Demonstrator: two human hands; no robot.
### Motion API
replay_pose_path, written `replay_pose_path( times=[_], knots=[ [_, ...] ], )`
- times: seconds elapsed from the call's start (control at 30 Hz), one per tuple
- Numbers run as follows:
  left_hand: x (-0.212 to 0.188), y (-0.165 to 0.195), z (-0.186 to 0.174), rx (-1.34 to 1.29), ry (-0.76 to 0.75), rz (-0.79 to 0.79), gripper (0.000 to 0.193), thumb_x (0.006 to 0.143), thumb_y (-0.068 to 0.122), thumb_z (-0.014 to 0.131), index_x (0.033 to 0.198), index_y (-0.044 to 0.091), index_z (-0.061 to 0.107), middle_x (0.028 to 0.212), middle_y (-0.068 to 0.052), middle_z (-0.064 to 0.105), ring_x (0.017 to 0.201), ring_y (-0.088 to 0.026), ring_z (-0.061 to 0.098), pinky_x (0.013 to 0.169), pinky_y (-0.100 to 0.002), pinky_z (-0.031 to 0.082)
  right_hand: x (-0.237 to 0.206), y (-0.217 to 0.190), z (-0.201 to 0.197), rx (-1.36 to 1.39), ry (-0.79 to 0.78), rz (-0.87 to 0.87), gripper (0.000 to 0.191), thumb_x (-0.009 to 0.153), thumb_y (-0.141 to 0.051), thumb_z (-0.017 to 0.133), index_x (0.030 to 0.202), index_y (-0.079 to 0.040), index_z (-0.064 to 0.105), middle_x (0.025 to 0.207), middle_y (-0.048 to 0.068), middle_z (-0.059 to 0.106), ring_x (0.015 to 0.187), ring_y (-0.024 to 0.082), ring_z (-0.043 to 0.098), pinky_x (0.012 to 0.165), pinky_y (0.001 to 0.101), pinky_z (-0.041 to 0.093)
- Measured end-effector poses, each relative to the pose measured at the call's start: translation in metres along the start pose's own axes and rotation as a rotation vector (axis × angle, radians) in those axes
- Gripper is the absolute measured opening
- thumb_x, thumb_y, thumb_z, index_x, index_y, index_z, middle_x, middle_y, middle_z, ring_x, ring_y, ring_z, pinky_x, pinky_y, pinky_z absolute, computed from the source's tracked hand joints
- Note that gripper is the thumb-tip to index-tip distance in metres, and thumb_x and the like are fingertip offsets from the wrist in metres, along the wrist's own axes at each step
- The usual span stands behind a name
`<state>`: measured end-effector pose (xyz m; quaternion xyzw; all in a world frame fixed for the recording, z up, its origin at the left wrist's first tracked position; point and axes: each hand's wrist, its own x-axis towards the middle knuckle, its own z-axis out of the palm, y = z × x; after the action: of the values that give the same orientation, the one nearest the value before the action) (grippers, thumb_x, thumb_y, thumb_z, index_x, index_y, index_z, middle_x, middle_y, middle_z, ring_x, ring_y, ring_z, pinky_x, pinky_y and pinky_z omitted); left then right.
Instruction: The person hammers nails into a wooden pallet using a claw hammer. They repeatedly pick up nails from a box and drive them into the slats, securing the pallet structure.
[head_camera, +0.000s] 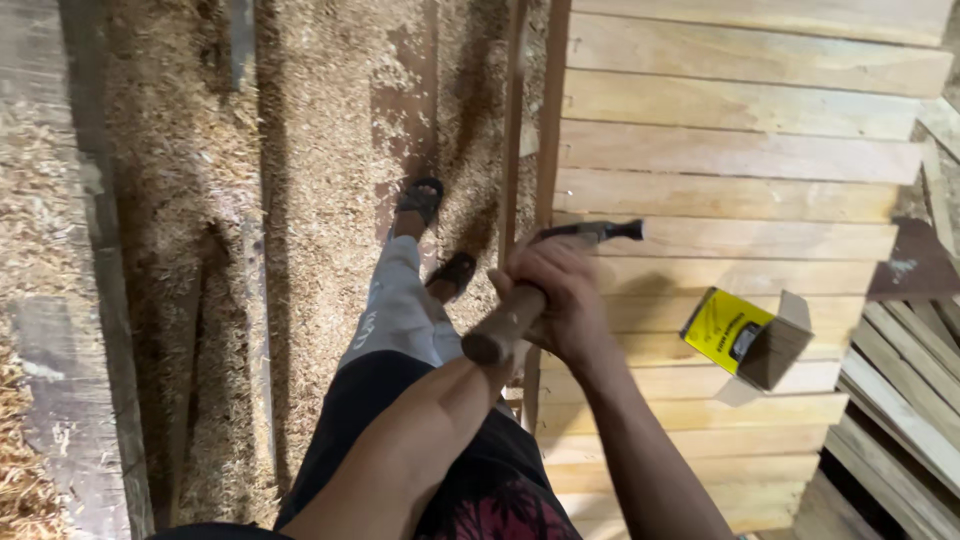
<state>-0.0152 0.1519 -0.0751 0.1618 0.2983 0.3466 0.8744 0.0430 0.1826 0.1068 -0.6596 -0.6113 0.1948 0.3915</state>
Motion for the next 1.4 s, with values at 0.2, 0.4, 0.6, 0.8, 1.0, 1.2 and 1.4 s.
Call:
replay_pose_path(
  times=[0.2,0.4,0.6,0.8,1.0,1.2,1.4],
  knots=[
    [0.002,-0.002,0.014,1.062,0.346,0.245,0.044,0.088,0.009,0.074,0.132,0.009,0.067,0.138,-0.013,0.065,0.122,-0.024,0.067,0.103,-0.032,0.057,-0.014,0.002,-0.013,0.007,0.272,0.081,0.015,0.083,-0.001,0.078,0.082,-0.006,0.064,0.078,0.008,0.065,0.072,0.022,0.068,0.068,0.0328,0.054],
    [-0.005,0.013,0.035,1.007,0.356,-0.064,0.056,0.089,0.011,0.071,0.143,0.013,0.058,0.144,-0.011,0.053,0.117,-0.023,0.066,0.099,-0.029,0.055,-0.023,0.005,-0.023,0.066,0.319,0.135,0.018,0.086,0.005,0.076,0.079,-0.004,0.062,0.074,0.008,0.062,0.067,0.018,0.062,0.063,0.0279,0.05],
    [0.002,0.003,0.027,1.052,0.374,0.226,0.045,0.092,0.013,0.07,0.137,0.009,0.065,0.147,-0.011,0.061,0.125,-0.025,0.065,0.104,-0.03,0.055,-0.017,0.011,-0.012,-0.035,0.345,0.042,0.016,0.082,0.004,0.078,0.078,-0.003,0.063,0.073,0.01,0.063,0.069,0.022,0.065,0.069,0.0317,0.052],
    [0.0,-0.005,0.014,1.104,0.335,0.11,0.038,0.093,0.02,0.072,0.129,0.01,0.069,0.143,-0.008,0.063,0.127,-0.023,0.063,0.111,-0.03,0.049,-0.01,0.001,-0.004,0.009,0.377,-0.02,0.018,0.085,0.004,0.077,0.077,-0.006,0.063,0.072,0.007,0.064,0.07,0.02,0.068,0.075,0.0332,0.058],
    [0.003,-0.003,0.013,1.134,0.312,0.21,0.038,0.091,0.016,0.073,0.127,0.004,0.071,0.144,-0.011,0.062,0.131,-0.027,0.061,0.114,-0.033,0.046,-0.003,-0.012,-0.011,0.045,0.37,0.019,0.023,0.085,0.008,0.075,0.075,-0.004,0.059,0.073,0.007,0.061,0.069,0.021,0.065,0.072,0.0327,0.054],
    [0.001,-0.004,0.008,1.113,0.295,0.239,0.039,0.091,0.015,0.072,0.128,0.003,0.07,0.141,-0.013,0.064,0.13,-0.027,0.062,0.113,-0.033,0.048,-0.001,-0.013,-0.011,0.056,0.354,0.04,0.023,0.083,0.008,0.075,0.074,-0.004,0.059,0.071,0.007,0.06,0.068,0.02,0.064,0.071,0.0322,0.053],
    [0.002,-0.006,0.009,1.183,0.3,0.259,0.035,0.092,0.017,0.073,0.124,0.003,0.071,0.14,-0.013,0.064,0.129,-0.028,0.062,0.11,-0.034,0.048,-0.001,-0.01,-0.011,0.058,0.348,0.03,0.022,0.083,0.008,0.074,0.074,-0.004,0.059,0.071,0.007,0.06,0.069,0.02,0.065,0.072,0.0326,0.053]
  ],
)
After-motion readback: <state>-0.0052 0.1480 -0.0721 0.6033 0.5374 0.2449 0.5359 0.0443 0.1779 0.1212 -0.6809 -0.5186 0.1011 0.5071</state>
